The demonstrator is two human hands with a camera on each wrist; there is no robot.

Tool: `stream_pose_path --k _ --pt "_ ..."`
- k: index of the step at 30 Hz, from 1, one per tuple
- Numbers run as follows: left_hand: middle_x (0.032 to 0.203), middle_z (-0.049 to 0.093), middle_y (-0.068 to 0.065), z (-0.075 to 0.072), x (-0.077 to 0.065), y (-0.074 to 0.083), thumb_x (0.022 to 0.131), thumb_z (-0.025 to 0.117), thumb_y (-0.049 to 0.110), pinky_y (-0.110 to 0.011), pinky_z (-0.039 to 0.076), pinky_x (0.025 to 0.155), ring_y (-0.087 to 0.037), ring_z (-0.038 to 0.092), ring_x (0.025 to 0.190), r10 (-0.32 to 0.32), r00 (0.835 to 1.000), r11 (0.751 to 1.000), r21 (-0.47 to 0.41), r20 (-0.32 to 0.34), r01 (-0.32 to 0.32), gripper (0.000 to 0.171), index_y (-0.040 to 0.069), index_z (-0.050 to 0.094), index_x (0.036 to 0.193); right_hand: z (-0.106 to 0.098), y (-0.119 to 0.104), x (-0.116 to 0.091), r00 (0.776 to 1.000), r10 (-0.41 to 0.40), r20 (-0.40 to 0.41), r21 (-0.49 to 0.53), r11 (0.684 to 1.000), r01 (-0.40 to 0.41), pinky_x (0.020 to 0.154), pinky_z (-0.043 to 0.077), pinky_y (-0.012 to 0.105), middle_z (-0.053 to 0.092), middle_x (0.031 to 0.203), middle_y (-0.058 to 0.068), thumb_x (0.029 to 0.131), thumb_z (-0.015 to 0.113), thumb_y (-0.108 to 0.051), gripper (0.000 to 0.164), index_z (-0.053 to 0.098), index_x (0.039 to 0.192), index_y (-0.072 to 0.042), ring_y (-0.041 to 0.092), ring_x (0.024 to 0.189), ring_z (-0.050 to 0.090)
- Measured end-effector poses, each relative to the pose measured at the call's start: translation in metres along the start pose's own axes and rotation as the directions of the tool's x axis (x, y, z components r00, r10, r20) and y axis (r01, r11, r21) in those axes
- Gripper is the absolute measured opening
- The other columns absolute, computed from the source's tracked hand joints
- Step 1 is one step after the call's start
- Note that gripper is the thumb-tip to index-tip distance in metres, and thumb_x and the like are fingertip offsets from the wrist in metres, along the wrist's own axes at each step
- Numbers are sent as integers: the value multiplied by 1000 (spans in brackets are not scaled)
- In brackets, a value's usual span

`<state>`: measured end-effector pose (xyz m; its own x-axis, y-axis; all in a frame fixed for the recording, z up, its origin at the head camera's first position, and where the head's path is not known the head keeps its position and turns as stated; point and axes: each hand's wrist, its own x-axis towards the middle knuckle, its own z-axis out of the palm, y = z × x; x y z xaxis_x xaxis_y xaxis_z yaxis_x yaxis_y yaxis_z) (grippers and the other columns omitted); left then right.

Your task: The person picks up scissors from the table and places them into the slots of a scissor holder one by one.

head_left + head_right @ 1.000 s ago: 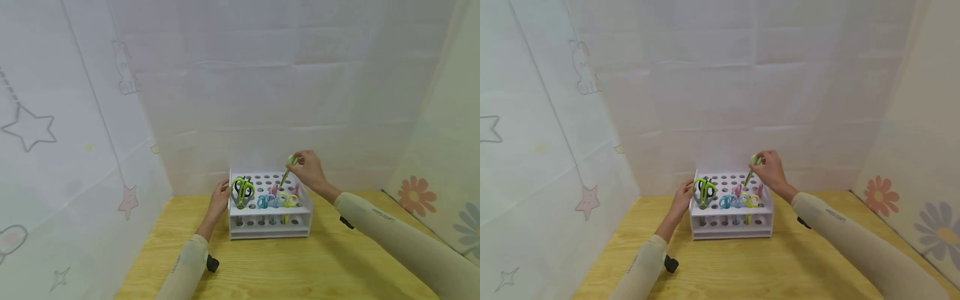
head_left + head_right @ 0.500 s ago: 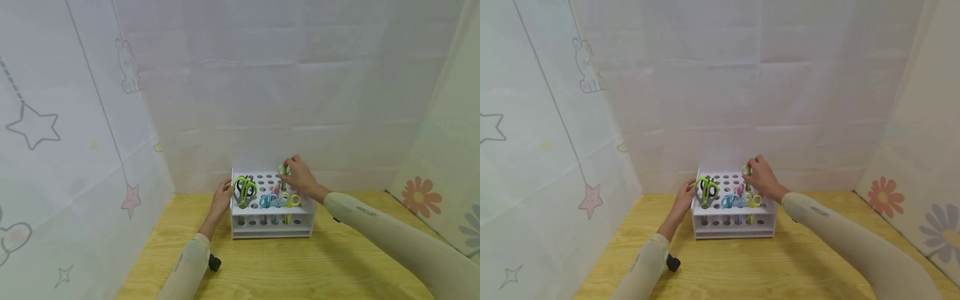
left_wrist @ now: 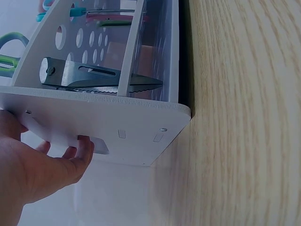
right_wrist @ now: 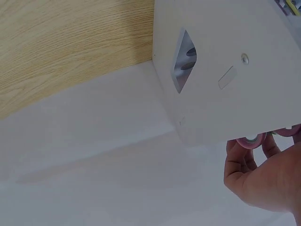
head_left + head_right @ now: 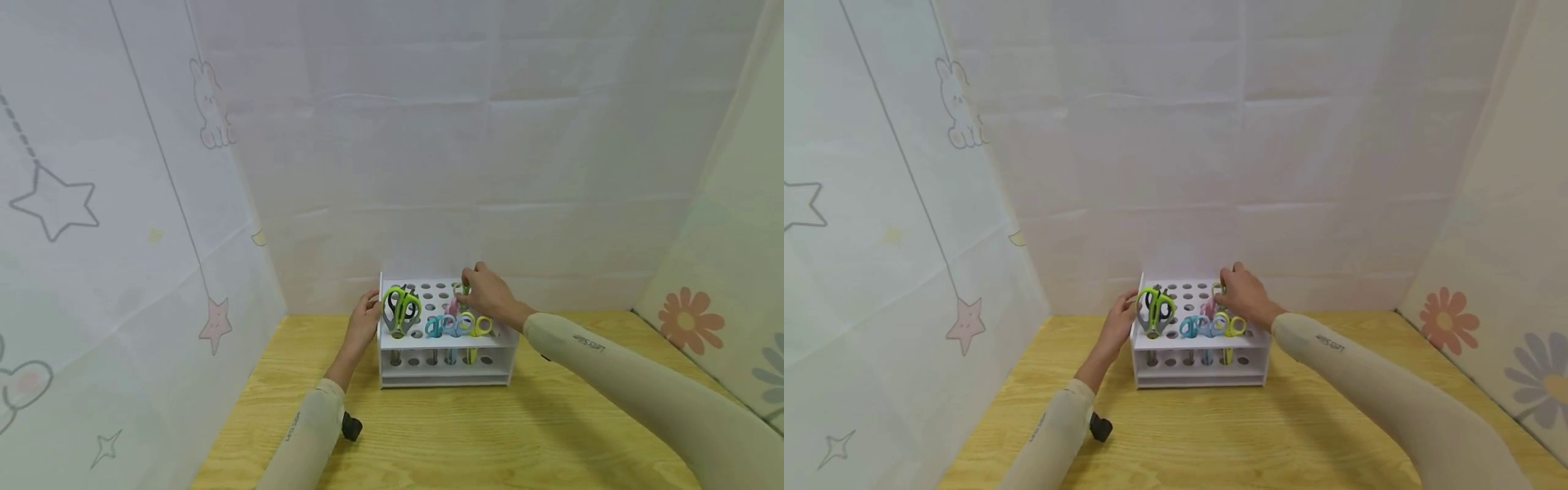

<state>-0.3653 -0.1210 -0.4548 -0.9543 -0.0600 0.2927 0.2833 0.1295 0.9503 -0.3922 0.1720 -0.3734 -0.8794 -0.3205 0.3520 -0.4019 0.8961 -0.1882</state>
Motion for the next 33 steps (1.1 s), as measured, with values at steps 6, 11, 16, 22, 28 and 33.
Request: stream_pose_path --k 6,11,16,22,28,33 --pt "132 58 -18 1 0 0 105 52 27 -49 48 96 -34 59 115 -2 1000 1000 -15 5 2 49 8 48 151 0 -2 -1 999 13 52 -47 999 -11 65 48 41 52 101 14 87 82 -34 38 63 102 -6 26 77 54" --pt "134 57 -19 6 0 -1 105 52 30 -49 48 96 -34 58 116 -4 1000 1000 -19 23 4 51 7 47 151 -1 1 -6 998 6 63 -55 999 -3 63 46 40 50 98 13 87 82 -33 38 62 102 -5 26 76 53" --pt "135 56 -20 12 4 -3 106 52 29 -50 47 98 -35 57 118 -9 1000 1000 -28 29 10 50 8 46 152 -6 6 -9 997 -10 71 -25 1000 11 66 48 41 51 101 14 89 80 -31 37 63 105 -3 26 78 54" --pt "142 53 -23 1 9 -1 106 51 30 -55 44 101 -40 54 124 49 998 976 211 49 -58 50 7 48 151 -19 6 -21 999 -15 39 55 998 13 79 51 48 55 115 23 93 71 -20 33 65 118 1 30 91 58" --pt "152 40 -25 -32 4 13 109 45 33 -62 31 109 -45 38 138 147 988 886 438 41 -150 53 5 42 153 -39 15 -48 987 53 -152 183 983 -24 86 48 57 55 122 25 97 65 -20 28 66 117 0 40 105 57" --pt "153 35 -26 -63 -10 11 108 44 40 -67 20 111 -49 28 141 171 984 804 584 -47 -112 56 8 40 155 -23 48 -85 931 150 -333 284 957 -53 91 40 65 47 134 25 99 63 -29 34 66 119 -1 46 118 49"
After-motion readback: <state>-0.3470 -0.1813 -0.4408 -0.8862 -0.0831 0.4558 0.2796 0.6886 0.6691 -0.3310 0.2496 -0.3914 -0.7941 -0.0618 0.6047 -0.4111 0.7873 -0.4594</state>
